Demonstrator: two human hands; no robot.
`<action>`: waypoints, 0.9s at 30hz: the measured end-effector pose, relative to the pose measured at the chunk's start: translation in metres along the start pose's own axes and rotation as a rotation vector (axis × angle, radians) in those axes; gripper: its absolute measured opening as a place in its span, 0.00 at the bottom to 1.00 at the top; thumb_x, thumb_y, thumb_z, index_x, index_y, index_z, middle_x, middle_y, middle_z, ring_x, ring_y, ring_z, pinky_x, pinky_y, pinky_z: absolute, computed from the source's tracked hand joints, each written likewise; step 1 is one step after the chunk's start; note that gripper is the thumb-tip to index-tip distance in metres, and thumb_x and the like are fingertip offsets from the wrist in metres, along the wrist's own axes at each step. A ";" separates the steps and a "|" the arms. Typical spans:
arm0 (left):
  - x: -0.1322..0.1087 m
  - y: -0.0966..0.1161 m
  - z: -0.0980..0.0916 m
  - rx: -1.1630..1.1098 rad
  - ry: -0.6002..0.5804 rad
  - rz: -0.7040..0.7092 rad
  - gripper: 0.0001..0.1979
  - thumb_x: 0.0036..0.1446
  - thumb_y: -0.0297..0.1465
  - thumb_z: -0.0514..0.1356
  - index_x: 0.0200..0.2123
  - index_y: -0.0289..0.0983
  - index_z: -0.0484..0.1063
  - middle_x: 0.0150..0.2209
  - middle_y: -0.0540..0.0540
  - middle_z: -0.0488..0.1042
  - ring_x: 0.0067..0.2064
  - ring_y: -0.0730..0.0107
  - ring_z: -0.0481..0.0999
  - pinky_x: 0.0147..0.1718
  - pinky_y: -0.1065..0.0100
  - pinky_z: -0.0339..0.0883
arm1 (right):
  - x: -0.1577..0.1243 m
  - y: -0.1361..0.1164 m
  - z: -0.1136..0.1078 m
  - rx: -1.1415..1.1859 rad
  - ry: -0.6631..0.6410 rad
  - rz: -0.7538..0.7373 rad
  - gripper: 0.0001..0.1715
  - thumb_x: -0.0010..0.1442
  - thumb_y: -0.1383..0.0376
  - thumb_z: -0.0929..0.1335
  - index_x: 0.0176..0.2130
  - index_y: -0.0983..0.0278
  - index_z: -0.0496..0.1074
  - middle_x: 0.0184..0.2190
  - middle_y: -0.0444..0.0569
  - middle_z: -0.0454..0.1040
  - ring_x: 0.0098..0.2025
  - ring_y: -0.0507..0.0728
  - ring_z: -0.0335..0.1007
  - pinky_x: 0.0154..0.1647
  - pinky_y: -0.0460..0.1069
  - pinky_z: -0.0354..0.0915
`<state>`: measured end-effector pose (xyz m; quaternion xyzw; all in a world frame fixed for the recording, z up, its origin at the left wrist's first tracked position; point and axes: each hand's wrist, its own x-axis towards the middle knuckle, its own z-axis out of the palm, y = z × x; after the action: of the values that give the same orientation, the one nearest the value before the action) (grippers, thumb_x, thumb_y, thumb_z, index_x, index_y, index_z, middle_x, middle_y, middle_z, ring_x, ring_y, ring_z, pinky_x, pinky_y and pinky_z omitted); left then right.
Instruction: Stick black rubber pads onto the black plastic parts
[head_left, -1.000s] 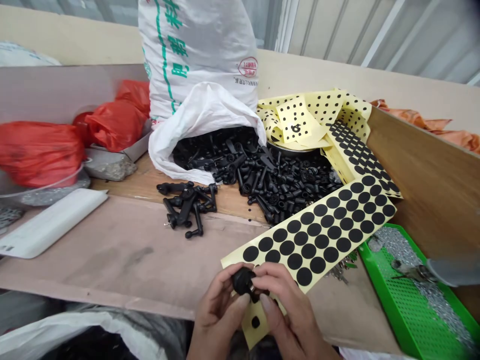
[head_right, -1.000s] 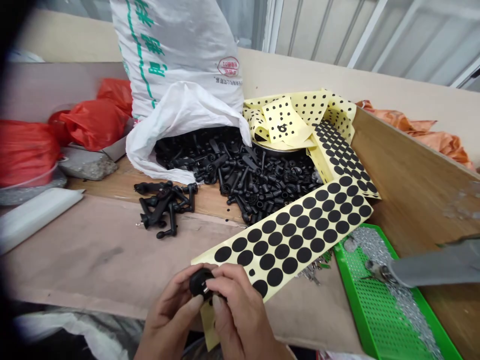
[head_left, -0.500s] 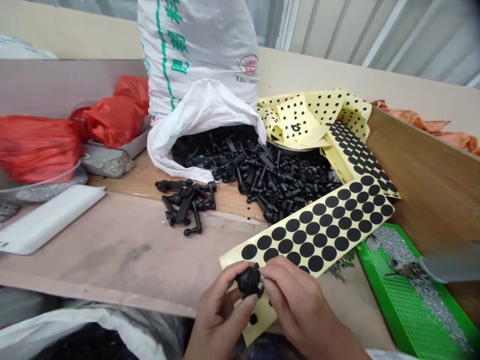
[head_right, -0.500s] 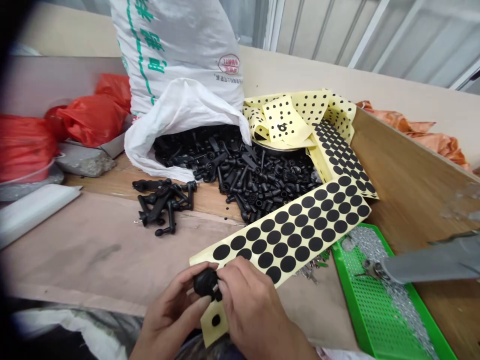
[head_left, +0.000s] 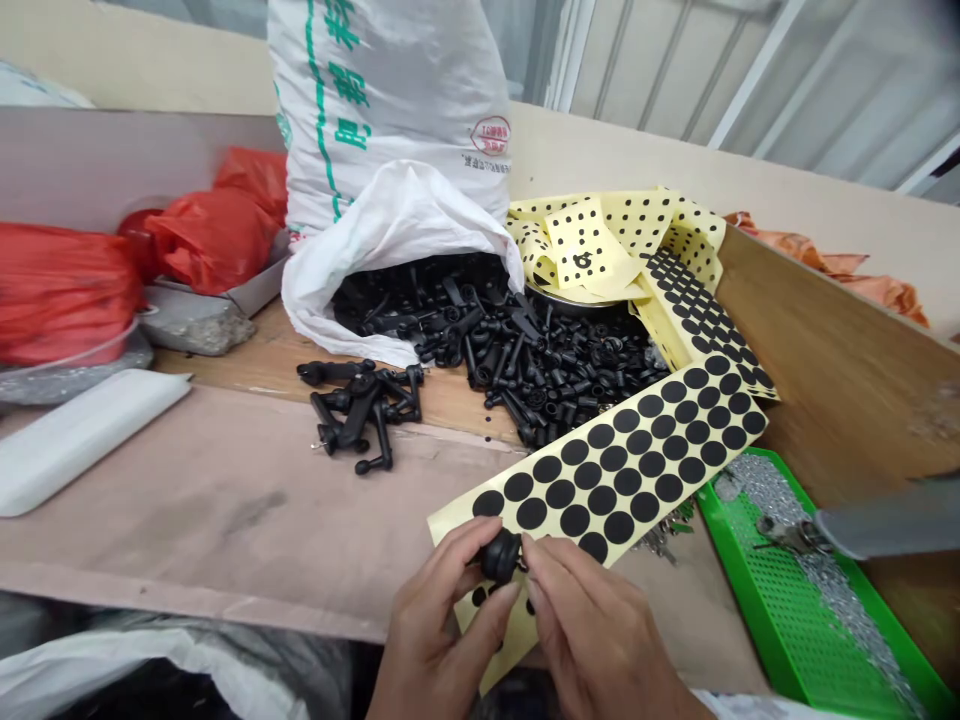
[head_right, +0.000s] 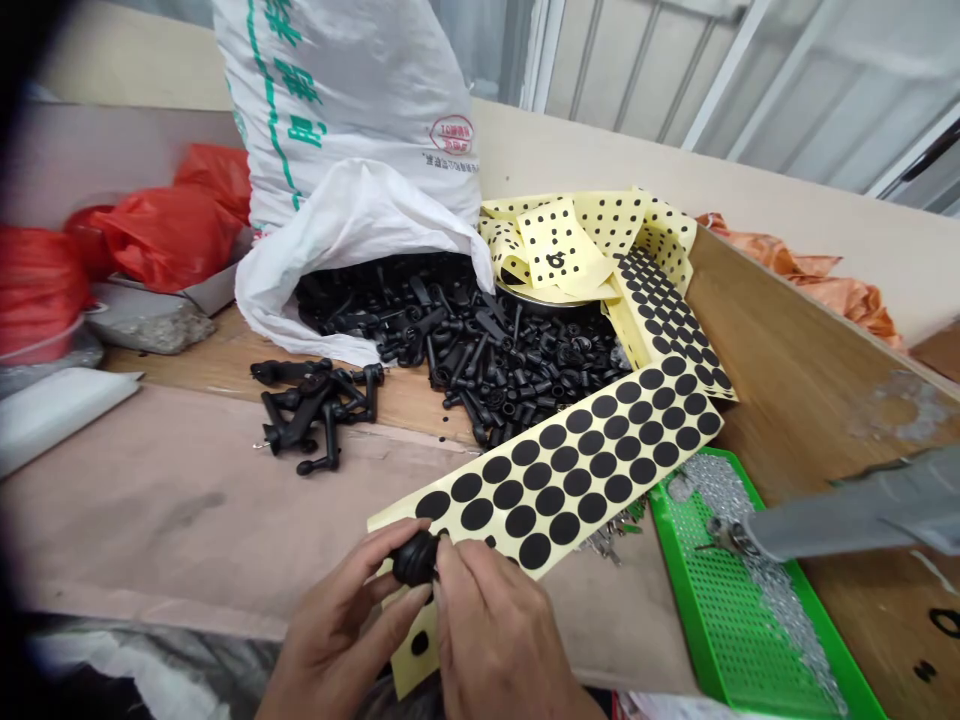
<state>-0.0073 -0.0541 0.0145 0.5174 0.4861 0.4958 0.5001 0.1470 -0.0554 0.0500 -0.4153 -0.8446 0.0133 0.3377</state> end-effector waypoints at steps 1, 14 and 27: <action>0.000 0.000 0.001 -0.015 0.005 -0.012 0.17 0.51 0.33 0.64 0.46 0.42 0.74 0.49 0.41 0.73 0.46 0.55 0.75 0.42 0.65 0.73 | -0.001 -0.001 0.001 -0.018 0.013 -0.004 0.22 0.59 0.74 0.58 0.53 0.69 0.60 0.33 0.57 0.75 0.31 0.59 0.73 0.29 0.50 0.71; 0.001 0.007 -0.002 0.014 -0.067 0.087 0.17 0.48 0.28 0.64 0.43 0.46 0.77 0.42 0.45 0.78 0.42 0.60 0.78 0.38 0.71 0.74 | 0.014 0.017 -0.018 0.482 -0.335 0.421 0.09 0.63 0.69 0.61 0.31 0.62 0.65 0.28 0.42 0.67 0.30 0.50 0.65 0.31 0.44 0.59; 0.004 0.019 0.006 -0.363 -0.066 -0.403 0.17 0.43 0.36 0.68 0.39 0.40 0.78 0.29 0.48 0.77 0.27 0.70 0.73 0.24 0.75 0.66 | 0.011 0.019 -0.010 0.503 -0.262 0.312 0.10 0.61 0.71 0.59 0.28 0.62 0.59 0.25 0.42 0.61 0.26 0.50 0.58 0.28 0.46 0.53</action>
<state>-0.0014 -0.0503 0.0332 0.3280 0.4660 0.4482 0.6887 0.1611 -0.0381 0.0577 -0.4380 -0.7772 0.3265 0.3122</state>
